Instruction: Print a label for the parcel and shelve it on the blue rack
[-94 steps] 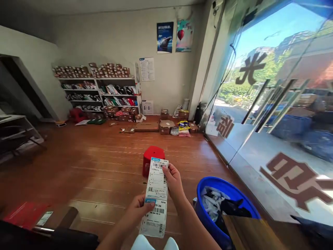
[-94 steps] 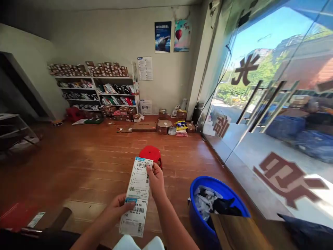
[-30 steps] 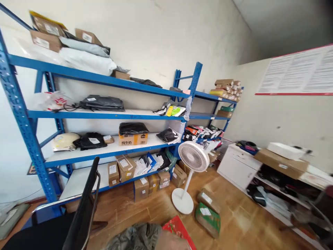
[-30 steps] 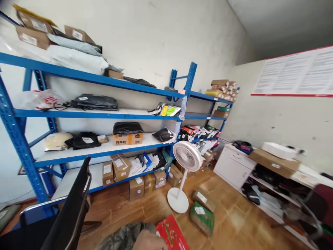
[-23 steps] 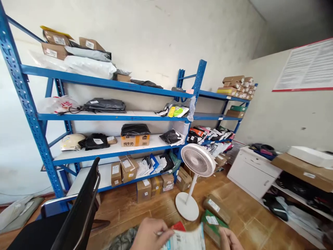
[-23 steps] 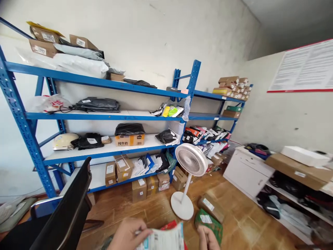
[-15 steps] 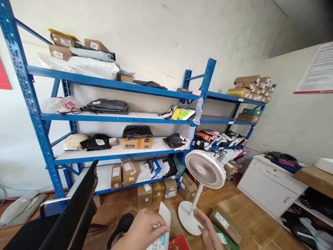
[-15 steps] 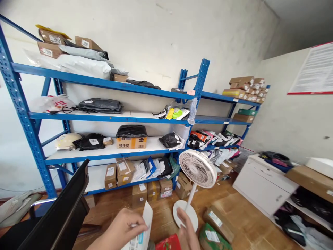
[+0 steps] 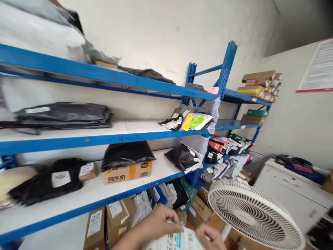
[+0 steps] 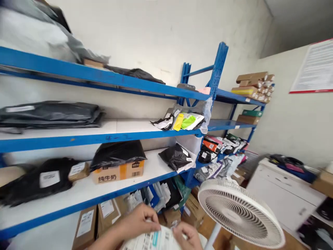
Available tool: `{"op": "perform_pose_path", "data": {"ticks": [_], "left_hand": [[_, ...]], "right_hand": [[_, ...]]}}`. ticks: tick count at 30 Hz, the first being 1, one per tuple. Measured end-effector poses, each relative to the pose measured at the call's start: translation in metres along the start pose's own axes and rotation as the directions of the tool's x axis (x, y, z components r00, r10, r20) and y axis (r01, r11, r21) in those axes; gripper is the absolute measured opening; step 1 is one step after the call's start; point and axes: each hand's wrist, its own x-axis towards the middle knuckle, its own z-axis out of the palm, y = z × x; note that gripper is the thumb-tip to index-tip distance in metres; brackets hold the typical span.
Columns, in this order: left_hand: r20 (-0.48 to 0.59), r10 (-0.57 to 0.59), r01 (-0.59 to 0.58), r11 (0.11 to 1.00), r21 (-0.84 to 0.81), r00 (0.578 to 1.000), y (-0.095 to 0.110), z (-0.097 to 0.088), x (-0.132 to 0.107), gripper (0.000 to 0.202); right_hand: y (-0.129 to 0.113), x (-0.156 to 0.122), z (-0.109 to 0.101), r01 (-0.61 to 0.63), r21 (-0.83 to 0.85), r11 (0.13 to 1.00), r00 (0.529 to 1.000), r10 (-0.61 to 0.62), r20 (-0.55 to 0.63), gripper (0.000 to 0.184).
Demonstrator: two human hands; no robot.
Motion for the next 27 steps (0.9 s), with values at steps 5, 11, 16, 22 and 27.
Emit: {"op": "perform_pose_path", "data": {"ticks": [5,11,16,22,27], "left_hand": [[0.022,0.002,-0.003,0.998,0.064,1.0,0.002,-0.087,0.054,0.023],[0.084,0.044,-0.041,0.999,-0.035,0.995,-0.003,-0.106,0.076,0.028],[0.063,-0.001,0.005,0.998,-0.058,0.998,-0.012,-0.131,0.077,0.033],[-0.43,0.034,-0.067,0.996,-0.063,0.902,-0.014,-0.151,0.096,0.035],[-0.621,0.009,-0.105,0.987,-0.119,0.784,-0.016,-0.115,0.149,0.035]], "right_hand": [[-0.055,0.096,0.031,0.007,-0.162,0.987,1.0,-0.006,0.004,0.038],[-0.08,0.124,0.035,-0.018,-0.25,0.968,0.998,0.033,0.055,0.03],[-0.076,0.119,0.015,-0.056,-0.316,0.947,0.998,0.043,-0.046,0.031],[-0.058,0.136,0.002,-0.154,-0.321,0.934,0.975,0.091,-0.203,0.031],[-0.037,0.186,0.055,0.043,-0.161,0.986,0.963,0.002,0.269,0.05]]}}
